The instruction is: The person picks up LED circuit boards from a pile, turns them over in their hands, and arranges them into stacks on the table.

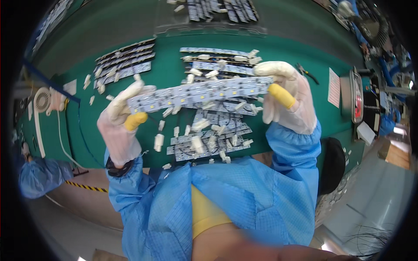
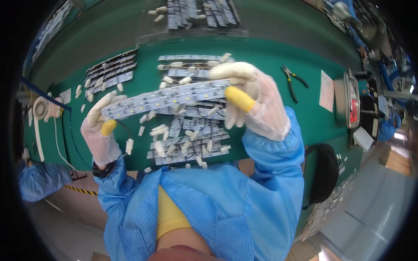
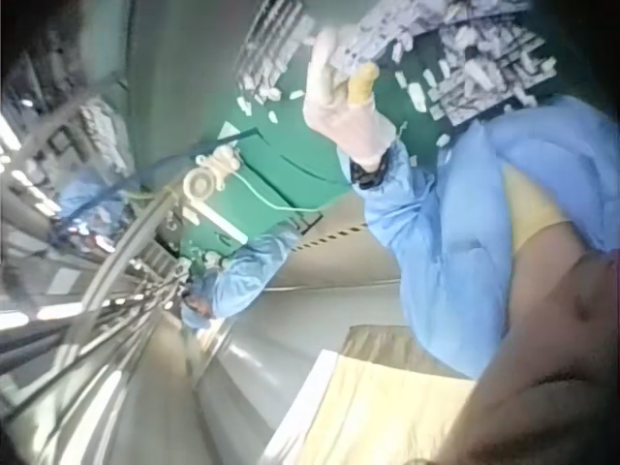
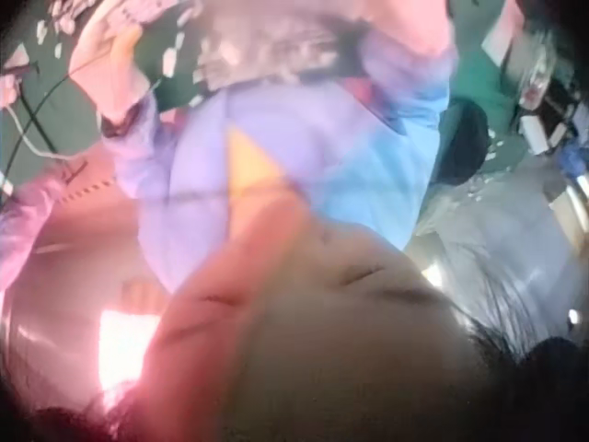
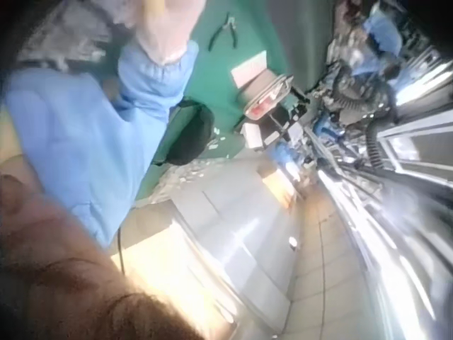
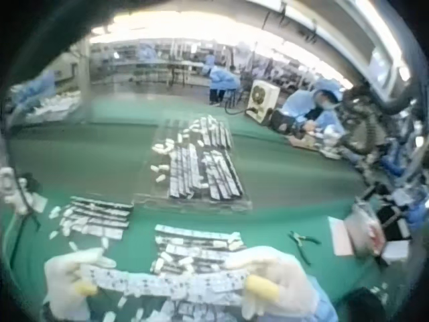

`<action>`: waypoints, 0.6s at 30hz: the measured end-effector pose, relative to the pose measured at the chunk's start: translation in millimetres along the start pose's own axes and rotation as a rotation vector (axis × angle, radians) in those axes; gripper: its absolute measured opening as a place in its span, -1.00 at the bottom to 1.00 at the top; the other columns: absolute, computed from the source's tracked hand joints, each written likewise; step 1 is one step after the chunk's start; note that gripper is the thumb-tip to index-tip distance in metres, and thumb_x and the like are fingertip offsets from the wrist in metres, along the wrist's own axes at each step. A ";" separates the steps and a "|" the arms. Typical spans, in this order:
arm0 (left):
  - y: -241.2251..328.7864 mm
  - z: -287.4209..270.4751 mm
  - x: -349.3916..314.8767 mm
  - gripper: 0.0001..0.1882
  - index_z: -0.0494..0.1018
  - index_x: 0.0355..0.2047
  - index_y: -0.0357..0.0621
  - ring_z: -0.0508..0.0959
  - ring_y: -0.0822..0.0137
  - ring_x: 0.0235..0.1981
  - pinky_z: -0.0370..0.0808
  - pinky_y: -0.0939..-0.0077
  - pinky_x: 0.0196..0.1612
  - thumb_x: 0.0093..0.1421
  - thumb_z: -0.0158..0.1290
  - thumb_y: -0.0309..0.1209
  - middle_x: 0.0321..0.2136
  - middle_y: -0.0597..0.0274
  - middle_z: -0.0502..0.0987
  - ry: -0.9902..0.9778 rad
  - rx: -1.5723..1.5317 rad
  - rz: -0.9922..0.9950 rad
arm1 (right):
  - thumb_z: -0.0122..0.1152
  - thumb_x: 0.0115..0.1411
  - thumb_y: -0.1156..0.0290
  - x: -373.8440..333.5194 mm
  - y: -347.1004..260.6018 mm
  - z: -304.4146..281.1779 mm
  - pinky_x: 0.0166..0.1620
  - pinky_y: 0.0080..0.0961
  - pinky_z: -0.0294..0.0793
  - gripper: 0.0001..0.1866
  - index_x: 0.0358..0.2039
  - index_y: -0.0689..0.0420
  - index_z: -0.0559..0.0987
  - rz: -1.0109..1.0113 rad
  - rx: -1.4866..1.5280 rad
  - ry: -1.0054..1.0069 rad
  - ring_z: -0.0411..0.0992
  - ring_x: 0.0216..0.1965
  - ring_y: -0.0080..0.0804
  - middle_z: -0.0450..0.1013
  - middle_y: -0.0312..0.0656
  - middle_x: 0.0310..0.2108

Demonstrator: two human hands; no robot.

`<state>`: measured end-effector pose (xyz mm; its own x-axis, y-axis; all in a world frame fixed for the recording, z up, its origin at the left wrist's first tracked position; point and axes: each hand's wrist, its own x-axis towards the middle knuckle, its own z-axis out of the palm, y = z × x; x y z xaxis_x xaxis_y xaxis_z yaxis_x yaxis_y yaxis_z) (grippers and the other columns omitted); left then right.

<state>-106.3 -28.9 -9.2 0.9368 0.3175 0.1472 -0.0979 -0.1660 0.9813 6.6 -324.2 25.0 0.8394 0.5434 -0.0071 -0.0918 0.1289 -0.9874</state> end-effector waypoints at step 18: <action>4.3 1.2 14.6 -0.50 0.43 0.05 -0.32 0.54 0.46 -0.22 0.45 0.61 -0.09 0.14 0.20 -0.31 -0.21 0.15 0.59 0.010 0.157 -0.032 | 0.09 0.20 0.36 -1.9 -7.8 9.5 -0.67 -0.77 0.22 -0.61 -0.02 0.32 0.42 0.060 -0.096 0.053 0.39 -0.70 -0.59 0.51 -0.10 -0.43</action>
<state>-92.7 -26.1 -3.0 0.9351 0.3341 0.1181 -0.0136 -0.2991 0.9541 0.7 -318.3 34.3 0.8611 0.5032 -0.0726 -0.0933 0.0160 -0.9955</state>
